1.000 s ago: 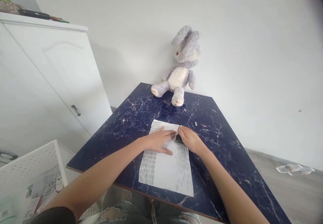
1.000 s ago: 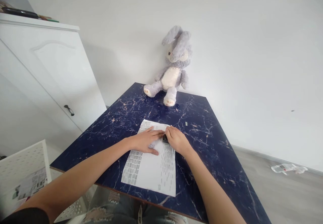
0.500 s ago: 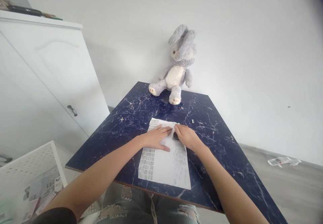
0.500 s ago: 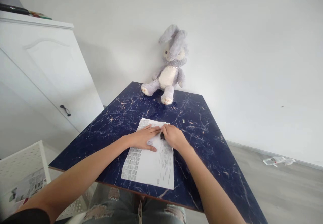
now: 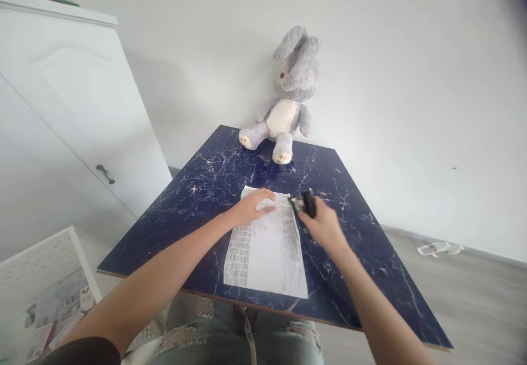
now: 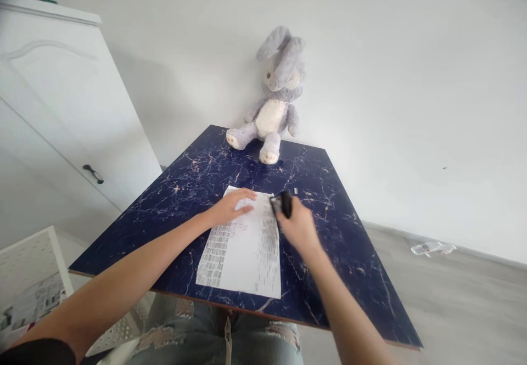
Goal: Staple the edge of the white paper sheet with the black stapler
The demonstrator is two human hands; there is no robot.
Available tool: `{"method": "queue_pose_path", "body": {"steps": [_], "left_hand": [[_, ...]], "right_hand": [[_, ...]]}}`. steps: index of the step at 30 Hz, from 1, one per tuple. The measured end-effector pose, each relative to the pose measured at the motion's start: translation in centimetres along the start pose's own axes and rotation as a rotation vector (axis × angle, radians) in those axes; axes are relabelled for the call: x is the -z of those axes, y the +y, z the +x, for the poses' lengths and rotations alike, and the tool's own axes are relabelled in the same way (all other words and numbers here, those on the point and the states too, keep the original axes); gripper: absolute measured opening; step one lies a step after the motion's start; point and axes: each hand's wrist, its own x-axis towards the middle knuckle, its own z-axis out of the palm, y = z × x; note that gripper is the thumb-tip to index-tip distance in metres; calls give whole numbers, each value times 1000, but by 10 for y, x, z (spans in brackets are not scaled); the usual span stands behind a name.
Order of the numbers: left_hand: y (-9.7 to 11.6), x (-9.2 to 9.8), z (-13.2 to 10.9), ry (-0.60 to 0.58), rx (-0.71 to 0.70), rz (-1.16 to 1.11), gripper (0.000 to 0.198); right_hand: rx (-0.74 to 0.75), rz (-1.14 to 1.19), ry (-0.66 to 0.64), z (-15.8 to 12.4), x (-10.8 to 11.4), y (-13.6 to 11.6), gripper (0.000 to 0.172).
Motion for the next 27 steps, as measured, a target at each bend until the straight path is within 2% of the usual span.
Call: {"method": "queue_pose_path", "body": {"steps": [2, 3, 4, 6, 8, 11, 16, 18, 21, 23, 25, 27], "left_hand": [[-3, 9, 1, 280, 59, -74, 39], [-5, 14, 1, 375, 90, -94, 37], [-8, 18, 1, 432, 119, -107, 36], [-15, 25, 0, 471, 164, -134, 34], [-21, 27, -1, 470, 189, -162, 33], [-23, 24, 0, 466, 194, -184, 32], [-19, 19, 3, 403, 157, -198, 31], [-19, 19, 4, 389, 152, -198, 31], [-23, 21, 4, 397, 169, -199, 31], [-26, 22, 4, 407, 174, -212, 30], [-29, 24, 4, 422, 178, -230, 31], [-31, 25, 4, 438, 184, -246, 31]], "right_hand": [[60, 20, -76, -6, -31, -36, 18], [70, 7, -132, -8, -45, -53, 16], [83, -10, -162, -10, -57, -67, 13], [85, -42, -183, -12, -73, -84, 12], [73, -72, -169, -17, -76, -84, 16], [34, -116, -133, -29, -62, -58, 17], [-56, -128, -58, -47, -23, 9, 12], [-83, -78, -29, -49, -11, 28, 15], [-93, 62, -56, -51, 0, 42, 26], [-40, 168, -84, -56, 2, 45, 35], [13, 256, -76, -60, 2, 49, 42], [-24, 317, -35, -59, 3, 57, 50]]}}
